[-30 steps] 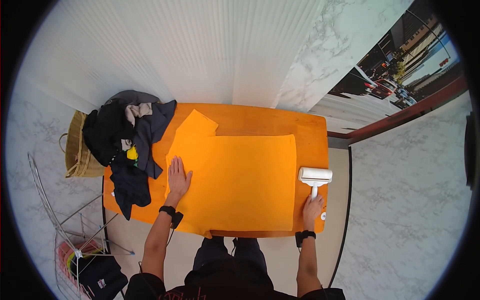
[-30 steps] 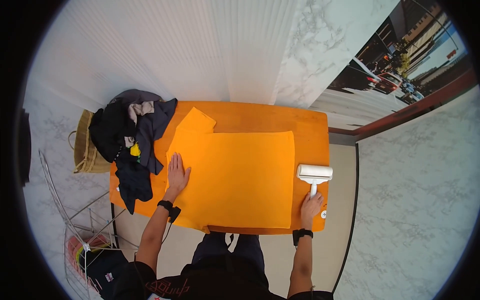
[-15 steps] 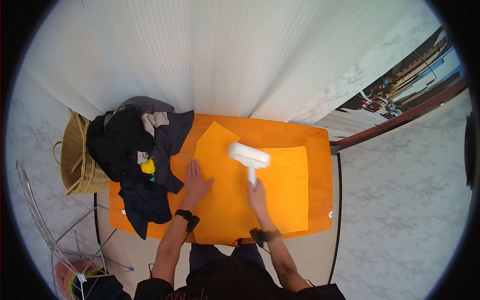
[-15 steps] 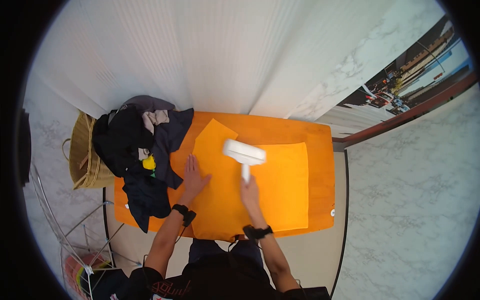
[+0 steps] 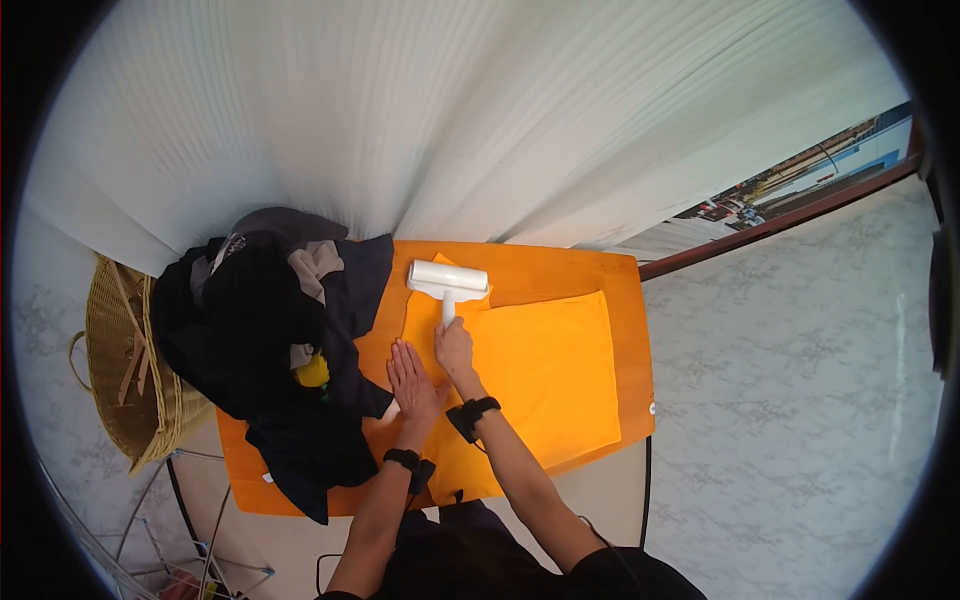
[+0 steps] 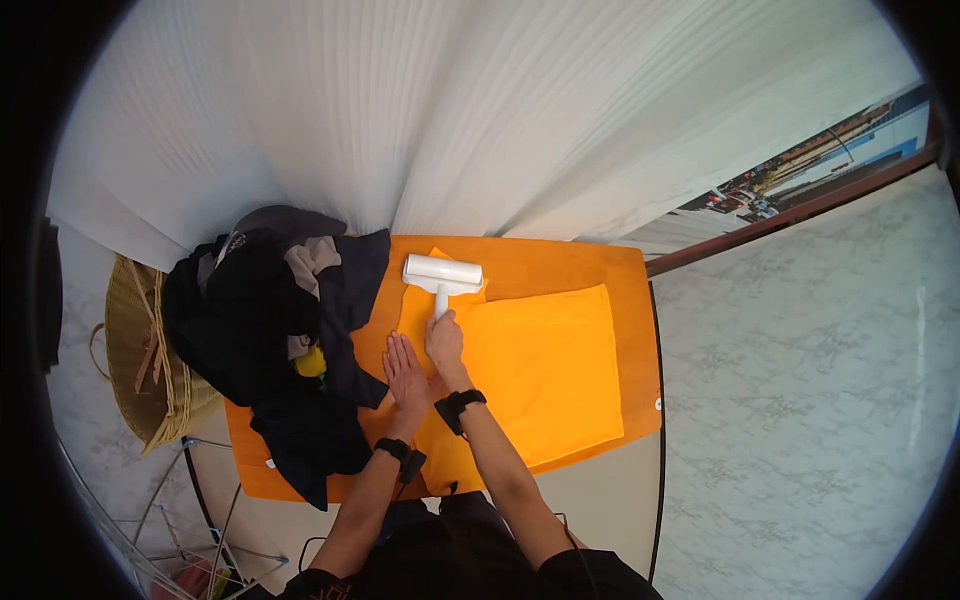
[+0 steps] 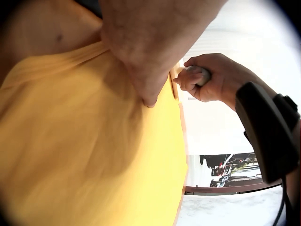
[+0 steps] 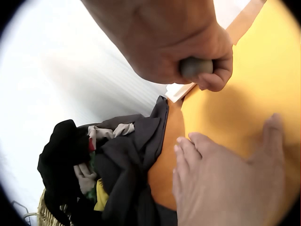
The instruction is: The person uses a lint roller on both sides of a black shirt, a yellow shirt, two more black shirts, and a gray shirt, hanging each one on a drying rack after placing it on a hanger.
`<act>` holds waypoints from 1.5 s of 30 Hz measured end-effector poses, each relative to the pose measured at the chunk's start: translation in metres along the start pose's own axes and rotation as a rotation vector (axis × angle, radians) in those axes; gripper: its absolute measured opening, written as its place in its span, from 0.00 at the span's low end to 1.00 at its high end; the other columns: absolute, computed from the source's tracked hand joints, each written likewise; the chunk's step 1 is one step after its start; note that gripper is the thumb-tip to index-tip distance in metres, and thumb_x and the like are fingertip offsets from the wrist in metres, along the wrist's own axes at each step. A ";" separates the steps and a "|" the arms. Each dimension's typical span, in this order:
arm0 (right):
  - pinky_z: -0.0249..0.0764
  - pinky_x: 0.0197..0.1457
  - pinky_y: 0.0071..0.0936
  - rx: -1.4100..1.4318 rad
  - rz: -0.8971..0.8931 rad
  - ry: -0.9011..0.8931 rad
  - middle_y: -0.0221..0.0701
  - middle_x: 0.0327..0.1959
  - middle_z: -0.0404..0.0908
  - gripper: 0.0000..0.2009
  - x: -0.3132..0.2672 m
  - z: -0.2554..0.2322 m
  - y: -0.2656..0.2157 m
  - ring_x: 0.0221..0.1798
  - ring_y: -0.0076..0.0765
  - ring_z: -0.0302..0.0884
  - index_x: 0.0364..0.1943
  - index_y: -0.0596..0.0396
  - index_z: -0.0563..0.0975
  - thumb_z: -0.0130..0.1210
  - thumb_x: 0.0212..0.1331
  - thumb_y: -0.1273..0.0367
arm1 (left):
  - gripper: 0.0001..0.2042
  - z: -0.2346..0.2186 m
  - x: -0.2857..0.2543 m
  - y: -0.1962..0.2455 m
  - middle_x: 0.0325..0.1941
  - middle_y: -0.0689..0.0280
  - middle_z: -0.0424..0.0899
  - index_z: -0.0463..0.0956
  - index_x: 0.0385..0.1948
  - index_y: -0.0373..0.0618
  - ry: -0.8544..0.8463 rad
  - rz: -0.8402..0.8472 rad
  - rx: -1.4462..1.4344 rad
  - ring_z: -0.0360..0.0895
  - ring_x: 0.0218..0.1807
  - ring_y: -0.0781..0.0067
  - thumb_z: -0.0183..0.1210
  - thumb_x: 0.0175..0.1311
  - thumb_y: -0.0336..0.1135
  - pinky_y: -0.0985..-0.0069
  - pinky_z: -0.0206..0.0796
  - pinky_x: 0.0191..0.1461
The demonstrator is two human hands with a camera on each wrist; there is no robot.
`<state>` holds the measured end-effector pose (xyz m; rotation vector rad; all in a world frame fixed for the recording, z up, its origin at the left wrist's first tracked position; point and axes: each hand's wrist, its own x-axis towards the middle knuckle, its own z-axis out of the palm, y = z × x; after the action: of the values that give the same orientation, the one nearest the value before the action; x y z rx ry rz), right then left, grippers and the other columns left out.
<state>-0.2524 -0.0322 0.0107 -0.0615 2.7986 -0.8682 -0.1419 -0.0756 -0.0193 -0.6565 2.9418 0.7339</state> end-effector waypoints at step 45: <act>0.72 0.43 0.34 -0.087 -0.333 -0.618 0.36 0.33 0.82 0.19 0.056 -0.218 0.169 0.37 0.41 0.79 0.51 0.50 0.81 0.60 0.61 0.55 | 0.41 0.042 -0.088 0.063 0.77 0.41 0.44 0.45 0.70 0.26 0.114 0.187 -0.026 0.40 0.79 0.41 0.54 0.64 0.47 0.53 0.35 0.79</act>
<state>-0.3496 0.2226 0.0799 -0.6990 2.2634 -0.6427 -0.0898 0.0279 -0.0165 -0.4421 3.1360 0.7750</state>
